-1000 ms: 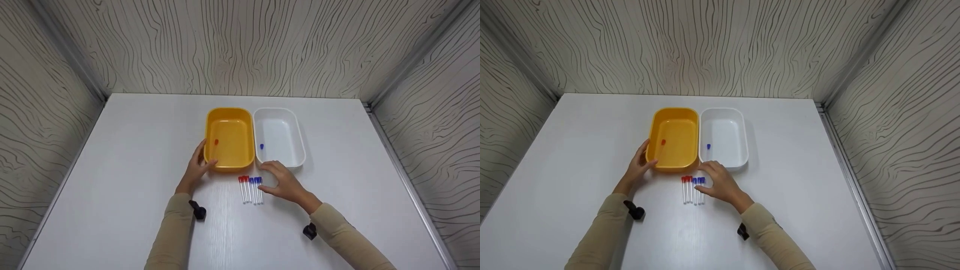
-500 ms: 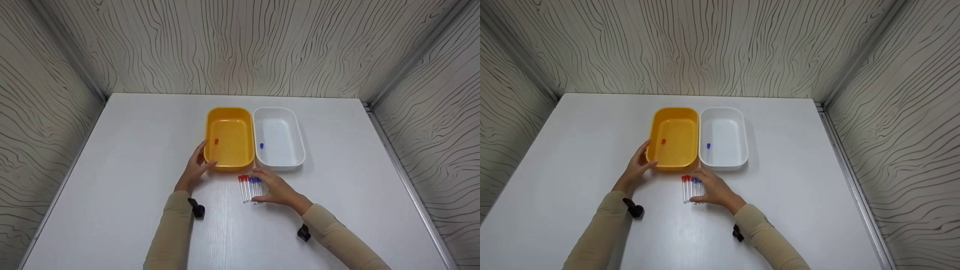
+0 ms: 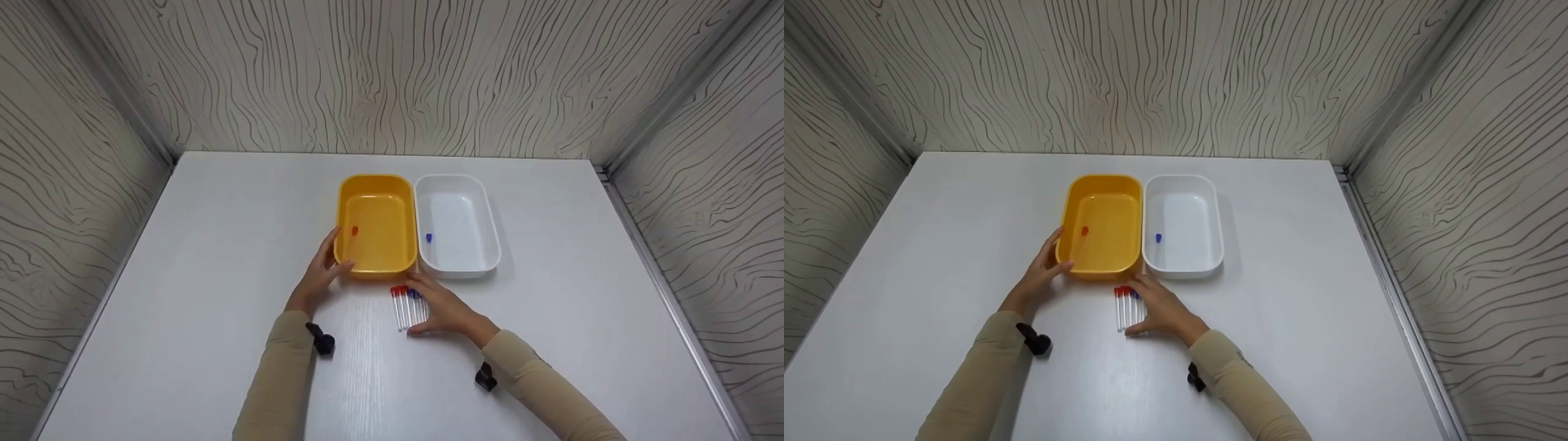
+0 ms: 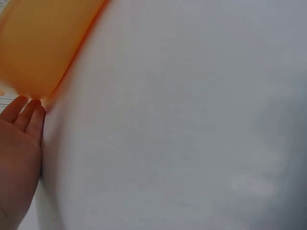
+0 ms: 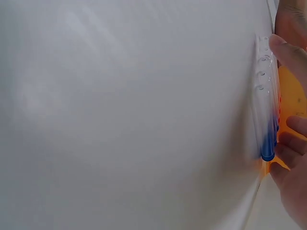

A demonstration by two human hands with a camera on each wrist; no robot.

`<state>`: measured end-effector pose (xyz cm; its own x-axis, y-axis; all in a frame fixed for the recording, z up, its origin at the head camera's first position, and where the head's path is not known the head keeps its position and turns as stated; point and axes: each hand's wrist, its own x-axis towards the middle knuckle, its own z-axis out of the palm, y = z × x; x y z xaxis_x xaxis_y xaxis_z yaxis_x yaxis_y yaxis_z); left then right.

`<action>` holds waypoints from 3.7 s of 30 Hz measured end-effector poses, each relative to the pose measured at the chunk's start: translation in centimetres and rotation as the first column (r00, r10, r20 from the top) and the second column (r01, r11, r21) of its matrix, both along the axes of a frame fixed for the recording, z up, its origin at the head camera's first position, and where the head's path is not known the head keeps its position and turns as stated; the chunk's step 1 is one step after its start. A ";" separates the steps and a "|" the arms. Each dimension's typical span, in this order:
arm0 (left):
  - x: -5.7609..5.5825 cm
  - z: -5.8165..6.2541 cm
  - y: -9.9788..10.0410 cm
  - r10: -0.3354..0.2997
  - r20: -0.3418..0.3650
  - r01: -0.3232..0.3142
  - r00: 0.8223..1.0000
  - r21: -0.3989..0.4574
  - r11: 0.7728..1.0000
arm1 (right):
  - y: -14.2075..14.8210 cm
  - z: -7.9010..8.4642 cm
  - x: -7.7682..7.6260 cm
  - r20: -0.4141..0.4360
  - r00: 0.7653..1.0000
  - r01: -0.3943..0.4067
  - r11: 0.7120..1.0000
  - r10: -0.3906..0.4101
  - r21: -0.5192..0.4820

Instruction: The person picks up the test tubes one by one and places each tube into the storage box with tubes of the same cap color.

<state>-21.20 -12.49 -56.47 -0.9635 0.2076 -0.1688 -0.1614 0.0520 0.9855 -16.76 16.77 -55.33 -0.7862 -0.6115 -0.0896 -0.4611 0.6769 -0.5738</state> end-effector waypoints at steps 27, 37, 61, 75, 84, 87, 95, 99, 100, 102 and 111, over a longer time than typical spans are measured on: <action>-0.9 -1.6 -0.4 -0.003 -0.063 0.002 0.998 -0.026 1.000 | -0.6 0.0 -0.5 0.049 0.998 0.041 0.999 -0.041 -0.014; -0.9 -1.6 -0.5 -0.011 -0.052 0.011 0.999 -0.005 1.000 | -0.4 0.5 -0.2 0.004 1.000 0.024 0.997 -0.023 -0.074; -1.0 -1.7 -0.2 0.023 -0.002 -0.023 1.000 -0.034 0.999 | -1.6 6.1 -0.4 0.047 0.999 -0.018 0.985 0.026 -0.173; -0.7 -1.7 -0.3 0.020 -0.043 -0.019 0.999 0.011 1.000 | -3.2 6.8 -3.7 -0.024 1.000 0.011 0.960 -0.019 -0.279; -1.0 -1.8 -0.2 0.017 -0.014 -0.017 1.000 0.000 1.000 | -4.4 6.7 -6.1 0.036 0.993 0.116 0.941 -0.111 -0.317; -1.0 -1.9 -0.2 0.004 -0.010 -0.004 1.000 0.016 1.000 | -4.8 6.6 -6.8 0.063 0.988 0.152 0.936 -0.139 -0.317; -0.6 -1.8 0.1 0.016 -0.022 -0.016 1.000 0.008 1.000 | -6.3 5.6 -8.0 0.165 0.968 0.231 0.926 -0.188 -0.299; -0.6 -1.8 0.3 0.016 -0.054 -0.016 0.998 -0.008 1.000 | -7.1 5.0 -8.6 0.202 0.953 0.274 0.929 -0.227 -0.250; -0.6 -1.8 0.3 0.017 -0.059 -0.018 0.998 -0.010 1.000 | -7.3 4.9 -8.7 0.211 0.949 0.284 0.928 -0.236 -0.240; -0.6 -1.8 0.3 0.020 -0.060 -0.021 0.998 -0.016 1.000 | -7.7 4.8 -8.9 0.227 0.941 0.300 0.927 -0.250 -0.224; -0.4 -1.3 -0.1 0.027 -0.030 -0.029 0.999 -0.050 0.998 | -9.6 4.0 -9.3 0.248 0.926 0.326 0.935 -0.286 -0.138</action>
